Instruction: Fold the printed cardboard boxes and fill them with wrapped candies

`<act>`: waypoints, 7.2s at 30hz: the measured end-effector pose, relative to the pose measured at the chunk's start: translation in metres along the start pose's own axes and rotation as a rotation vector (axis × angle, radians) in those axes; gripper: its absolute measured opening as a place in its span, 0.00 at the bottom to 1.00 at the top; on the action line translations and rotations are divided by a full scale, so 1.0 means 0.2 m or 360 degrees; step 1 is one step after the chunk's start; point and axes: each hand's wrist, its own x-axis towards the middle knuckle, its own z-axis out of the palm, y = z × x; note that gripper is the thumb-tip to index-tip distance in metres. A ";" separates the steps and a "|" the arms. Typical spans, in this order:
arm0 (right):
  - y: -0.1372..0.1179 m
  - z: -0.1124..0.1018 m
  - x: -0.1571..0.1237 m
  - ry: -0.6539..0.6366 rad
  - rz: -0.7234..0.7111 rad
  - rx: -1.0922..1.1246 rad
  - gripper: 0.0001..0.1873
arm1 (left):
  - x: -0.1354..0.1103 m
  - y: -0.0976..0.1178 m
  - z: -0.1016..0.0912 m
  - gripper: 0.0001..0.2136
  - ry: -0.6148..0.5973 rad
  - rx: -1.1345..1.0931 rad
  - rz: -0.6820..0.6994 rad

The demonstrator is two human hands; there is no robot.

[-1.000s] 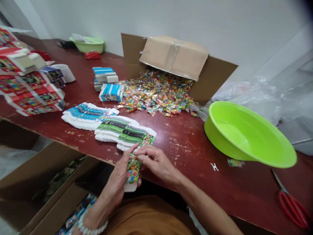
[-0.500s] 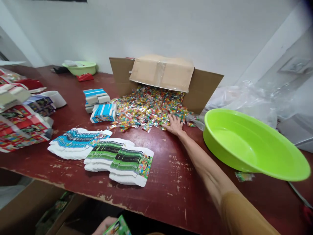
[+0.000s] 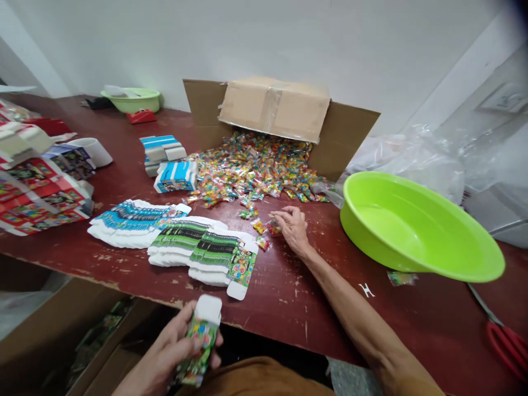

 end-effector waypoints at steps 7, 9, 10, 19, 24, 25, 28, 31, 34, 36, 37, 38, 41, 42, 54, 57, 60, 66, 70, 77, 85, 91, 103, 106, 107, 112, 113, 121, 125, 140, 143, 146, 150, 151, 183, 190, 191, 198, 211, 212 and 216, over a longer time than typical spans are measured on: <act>0.01 -0.09 0.02 0.0069 -0.0162 0.0147 0.19 | 0.10 0.13 0.27 0.22 0.0107 -0.0106 0.0440; 0.01 -0.11 -0.02 0.0000 -0.0230 0.0108 0.17 | 0.11 0.12 0.28 0.23 0.0093 -0.0136 0.0447; 0.00 -0.12 -0.05 -0.0040 -0.0262 0.0086 0.16 | 0.11 0.11 0.28 0.24 0.0099 -0.0157 0.0446; -0.19 -0.11 -0.48 -0.0404 -0.0240 -0.0540 0.24 | 0.11 0.09 0.30 0.19 0.0253 -0.0205 0.0520; -0.20 -0.11 -0.63 -0.0484 -0.0351 -0.0410 0.10 | 0.12 0.08 0.32 0.21 0.0351 -0.0093 0.0651; -0.20 -0.11 -0.64 -0.0475 -0.0351 -0.0353 0.11 | 0.12 0.07 0.33 0.22 0.0382 -0.0059 0.0663; -0.22 -0.14 -0.64 -0.0437 -0.0225 0.0011 0.11 | 0.13 0.06 0.33 0.23 0.0432 0.0047 0.0703; -0.32 -0.18 -0.60 -0.0444 -0.0048 0.0536 0.11 | 0.14 0.05 0.34 0.25 0.0419 0.0179 0.0693; -0.45 -0.22 -0.54 -0.0592 -0.0278 0.0832 0.07 | 0.14 0.04 0.34 0.25 0.0303 0.0427 0.0655; -0.52 -0.23 -0.51 -0.0816 -0.0587 0.0827 0.06 | 0.12 0.04 0.35 0.24 0.0184 0.0569 0.0647; -0.54 -0.23 -0.50 -0.0936 -0.0716 0.0795 0.06 | 0.12 0.04 0.35 0.23 0.0123 0.0605 0.0641; -0.55 -0.23 -0.49 -0.1028 -0.0806 0.0775 0.06 | 0.11 0.04 0.36 0.23 0.0082 0.0605 0.0637; -0.55 -0.23 -0.48 -0.0999 -0.0785 0.0874 0.08 | 0.10 0.05 0.36 0.23 0.0069 0.0437 0.0635; -0.54 -0.23 -0.48 -0.0915 -0.0682 0.0938 0.13 | 0.10 0.05 0.36 0.23 0.0085 0.0368 0.0638; -0.56 -0.15 -0.60 -0.0851 0.0241 0.1470 0.12 | 0.08 0.06 0.37 0.25 0.0117 -0.0092 0.0667; -0.57 -0.14 -0.62 -0.1078 0.0545 0.1810 0.18 | 0.07 0.06 0.38 0.25 0.0082 -0.0367 0.0593; -0.58 -0.12 -0.64 -0.1238 0.0566 0.1846 0.18 | 0.08 0.05 0.39 0.24 0.0146 -0.0372 0.0688; -0.60 -0.14 -0.65 -0.0615 -0.0284 0.1230 0.06 | 0.07 0.03 0.39 0.21 0.0029 -0.0636 0.0553; -0.59 -0.16 -0.63 -0.0766 -0.0433 0.1159 0.05 | 0.04 0.05 0.37 0.21 -0.0192 -0.0829 0.0412; -0.67 -0.07 -0.63 -0.1123 0.0455 0.1661 0.10 | 0.05 0.03 0.35 0.26 0.0120 -0.0503 0.0546; -0.70 -0.08 -0.60 -0.1161 0.0097 0.1493 0.08 | 0.05 0.03 0.31 0.27 0.0123 -0.0561 0.0457; -0.67 -0.09 -0.62 -0.0851 -0.0385 0.1221 0.04 | 0.05 0.04 0.31 0.23 0.0065 -0.0721 0.0439; -0.67 0.01 -0.67 -0.0522 -0.0911 0.0710 0.13 | 0.02 0.06 0.18 0.22 0.0555 -0.0561 0.0696; -0.53 -0.01 -0.54 -0.0322 -0.0600 0.0570 0.18 | -0.09 0.17 -0.14 0.22 0.1325 -0.0139 0.0997; -0.47 -0.01 -0.49 -0.0252 -0.0480 0.0460 0.18 | -0.13 0.20 -0.25 0.21 0.1699 0.0108 0.1050; -0.30 0.01 -0.35 -0.0459 -0.0395 0.0074 0.30 | -0.14 0.25 -0.40 0.28 0.2127 0.1411 0.1104; -0.29 0.02 -0.34 -0.0524 -0.0393 0.0016 0.33 | -0.08 0.23 -0.31 0.26 0.1907 0.1642 0.1344; -0.28 0.05 -0.33 -0.0660 -0.0341 -0.0038 0.24 | 0.39 0.11 0.34 0.22 0.1117 0.2434 0.1524; -0.29 0.03 -0.35 -0.0489 -0.0219 0.0154 0.17 | 0.40 0.10 0.31 0.23 0.1168 0.2426 0.1586; -0.47 -0.26 -0.48 -0.0907 -0.0295 0.0659 0.07 | 0.15 0.17 0.36 0.16 0.0416 0.0708 0.0858; -0.47 -0.25 -0.52 -0.0790 -0.0462 0.0715 0.06 | 0.11 0.17 0.32 0.18 -0.0130 0.0234 0.0344; -0.51 -0.26 -0.56 -0.0704 -0.0633 0.0705 0.06 | 0.10 0.18 0.27 0.24 -0.0573 0.0024 0.0059; -0.58 -0.25 -0.60 -0.1011 -0.0480 0.0781 0.06 | 0.12 0.17 0.27 0.24 -0.0566 -0.0065 -0.0004; -0.60 -0.24 -0.61 -0.1117 -0.0457 0.0839 0.06 | 0.13 0.17 0.29 0.23 -0.0491 -0.0120 0.0003; -0.52 -0.31 -0.50 -0.1298 -0.0334 0.0967 0.05 | 0.01 0.12 0.32 0.20 -0.0507 0.0220 0.0254; -0.56 -0.31 -0.61 -0.1030 -0.0532 0.0749 0.07 | 0.08 0.13 0.30 0.12 -0.0612 0.0194 0.0068; -0.56 -0.30 -0.61 -0.1126 -0.0493 0.0857 0.10 | 0.08 0.13 0.31 0.11 -0.0564 0.0281 0.0087; -0.56 -0.32 -0.60 -0.1577 -0.0544 0.1172 0.49 | 0.08 0.17 0.37 0.16 -0.0403 0.0664 0.0296; -0.52 -0.20 -0.59 -0.0732 0.0107 0.1246 0.10 | 0.14 0.09 0.41 0.18 0.0207 0.0242 0.0603; -0.53 -0.20 -0.59 -0.0744 0.0147 0.1247 0.11 | 0.14 0.08 0.41 0.19 0.0237 0.0260 0.0699; -0.54 -0.21 -0.58 -0.0789 0.0223 0.1325 0.15 | 0.11 0.04 0.40 0.25 0.0253 0.0066 0.0835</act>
